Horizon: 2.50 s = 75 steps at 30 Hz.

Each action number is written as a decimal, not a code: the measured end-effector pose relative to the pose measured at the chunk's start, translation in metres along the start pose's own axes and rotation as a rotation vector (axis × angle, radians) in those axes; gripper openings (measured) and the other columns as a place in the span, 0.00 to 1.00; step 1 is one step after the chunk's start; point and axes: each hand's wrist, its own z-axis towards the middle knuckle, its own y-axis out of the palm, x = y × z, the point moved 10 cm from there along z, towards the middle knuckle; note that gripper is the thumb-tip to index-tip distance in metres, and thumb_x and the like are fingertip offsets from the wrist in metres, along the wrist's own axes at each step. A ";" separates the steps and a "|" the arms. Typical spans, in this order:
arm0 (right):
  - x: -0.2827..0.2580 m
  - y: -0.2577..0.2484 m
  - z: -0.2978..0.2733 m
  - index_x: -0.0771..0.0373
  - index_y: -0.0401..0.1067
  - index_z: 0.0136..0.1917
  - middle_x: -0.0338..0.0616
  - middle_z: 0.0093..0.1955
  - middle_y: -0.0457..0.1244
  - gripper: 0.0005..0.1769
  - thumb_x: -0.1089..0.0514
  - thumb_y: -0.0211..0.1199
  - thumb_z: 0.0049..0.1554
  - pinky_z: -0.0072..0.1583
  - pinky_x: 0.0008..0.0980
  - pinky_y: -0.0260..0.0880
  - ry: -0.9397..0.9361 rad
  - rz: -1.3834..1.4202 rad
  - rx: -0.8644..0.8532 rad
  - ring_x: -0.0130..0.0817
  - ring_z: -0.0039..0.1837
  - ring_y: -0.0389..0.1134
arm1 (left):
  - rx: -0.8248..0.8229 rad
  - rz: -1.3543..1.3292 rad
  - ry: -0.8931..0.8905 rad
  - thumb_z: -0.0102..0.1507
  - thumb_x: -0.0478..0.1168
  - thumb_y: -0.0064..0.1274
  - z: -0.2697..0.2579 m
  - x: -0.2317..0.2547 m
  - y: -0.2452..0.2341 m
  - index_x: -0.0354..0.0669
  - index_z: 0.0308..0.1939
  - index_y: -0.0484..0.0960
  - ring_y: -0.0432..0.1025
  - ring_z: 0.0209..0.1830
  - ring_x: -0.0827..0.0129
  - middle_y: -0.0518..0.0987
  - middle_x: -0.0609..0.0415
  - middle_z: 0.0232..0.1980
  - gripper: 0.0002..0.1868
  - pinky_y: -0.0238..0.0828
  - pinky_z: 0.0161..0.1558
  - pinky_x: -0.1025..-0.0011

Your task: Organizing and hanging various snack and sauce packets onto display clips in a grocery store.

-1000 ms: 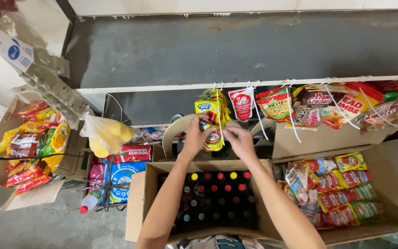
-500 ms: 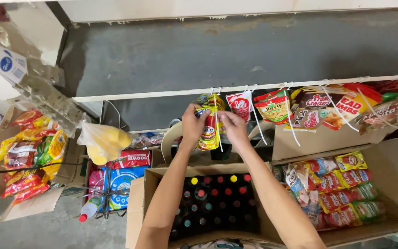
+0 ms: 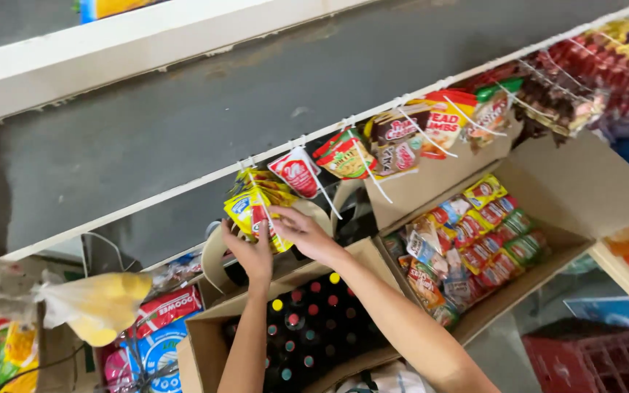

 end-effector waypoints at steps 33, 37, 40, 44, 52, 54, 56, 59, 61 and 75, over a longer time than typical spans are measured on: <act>0.080 -0.329 -0.337 0.58 0.67 0.70 0.35 0.58 0.68 0.22 0.48 0.55 0.66 0.55 0.31 0.72 0.414 0.236 0.458 0.29 0.55 0.69 | -0.329 0.242 -0.082 0.61 0.40 0.63 -0.316 0.054 0.207 0.29 0.73 0.62 0.55 0.73 0.34 0.61 0.26 0.73 0.40 0.50 0.72 0.47; 0.067 -0.369 -0.362 0.60 0.69 0.70 0.35 0.59 0.68 0.22 0.49 0.54 0.67 0.54 0.30 0.69 0.397 0.109 0.436 0.28 0.55 0.67 | -0.285 0.406 0.117 0.62 0.40 0.62 -0.329 0.108 0.226 0.32 0.73 0.63 0.54 0.77 0.35 0.64 0.34 0.75 0.38 0.47 0.73 0.42; 0.066 -0.390 -0.373 0.60 0.69 0.68 0.35 0.59 0.68 0.21 0.48 0.53 0.67 0.54 0.31 0.69 0.437 0.096 0.440 0.27 0.57 0.69 | -0.370 0.296 0.156 0.61 0.36 0.60 -0.351 0.136 0.251 0.32 0.73 0.62 0.51 0.78 0.32 0.61 0.32 0.77 0.38 0.47 0.74 0.41; 0.072 -0.412 -0.394 0.59 0.66 0.70 0.38 0.59 0.68 0.23 0.49 0.53 0.66 0.54 0.32 0.71 0.495 0.138 0.484 0.29 0.57 0.70 | -0.535 0.170 0.172 0.61 0.33 0.57 -0.392 0.159 0.292 0.35 0.69 0.68 0.55 0.74 0.38 0.63 0.34 0.74 0.32 0.53 0.72 0.46; 0.100 -0.433 -0.424 0.60 0.66 0.72 0.39 0.59 0.69 0.24 0.49 0.55 0.66 0.54 0.32 0.72 0.486 0.273 0.600 0.29 0.55 0.71 | -0.745 0.065 0.056 0.61 0.31 0.56 -0.420 0.148 0.323 0.35 0.61 0.77 0.63 0.70 0.45 0.69 0.40 0.68 0.22 0.62 0.67 0.54; 0.098 -0.431 -0.426 0.61 0.67 0.72 0.39 0.57 0.69 0.24 0.49 0.55 0.66 0.53 0.31 0.72 0.430 0.290 0.622 0.28 0.54 0.70 | -0.807 -0.015 0.058 0.63 0.31 0.55 -0.419 0.147 0.331 0.36 0.58 0.77 0.67 0.67 0.47 0.70 0.41 0.67 0.19 0.66 0.66 0.56; 0.099 -0.442 -0.426 0.61 0.68 0.71 0.39 0.56 0.69 0.23 0.50 0.55 0.66 0.52 0.32 0.72 0.409 0.286 0.642 0.28 0.53 0.70 | -0.818 -0.027 0.030 0.63 0.31 0.54 -0.416 0.133 0.341 0.36 0.58 0.77 0.69 0.65 0.49 0.70 0.41 0.67 0.19 0.69 0.63 0.60; 0.111 -0.438 -0.434 0.62 0.68 0.68 0.40 0.54 0.70 0.22 0.50 0.56 0.66 0.51 0.32 0.73 0.408 0.309 0.690 0.29 0.51 0.71 | -0.844 0.031 0.060 0.64 0.31 0.55 -0.408 0.133 0.335 0.35 0.58 0.78 0.70 0.64 0.50 0.71 0.41 0.66 0.18 0.70 0.61 0.61; 0.115 -0.443 -0.432 0.62 0.69 0.67 0.39 0.53 0.70 0.21 0.50 0.56 0.66 0.51 0.32 0.74 0.405 0.308 0.730 0.28 0.51 0.71 | -0.853 0.062 0.136 0.65 0.31 0.56 -0.400 0.141 0.343 0.34 0.58 0.79 0.69 0.65 0.48 0.72 0.41 0.65 0.17 0.68 0.63 0.59; 0.129 -0.478 -0.421 0.62 0.69 0.65 0.41 0.51 0.70 0.21 0.48 0.55 0.66 0.50 0.32 0.73 0.464 0.338 0.809 0.30 0.49 0.71 | -1.079 -0.026 -0.010 0.60 0.33 0.56 -0.416 0.154 0.406 0.38 0.59 0.75 0.66 0.64 0.50 0.71 0.43 0.64 0.22 0.65 0.62 0.60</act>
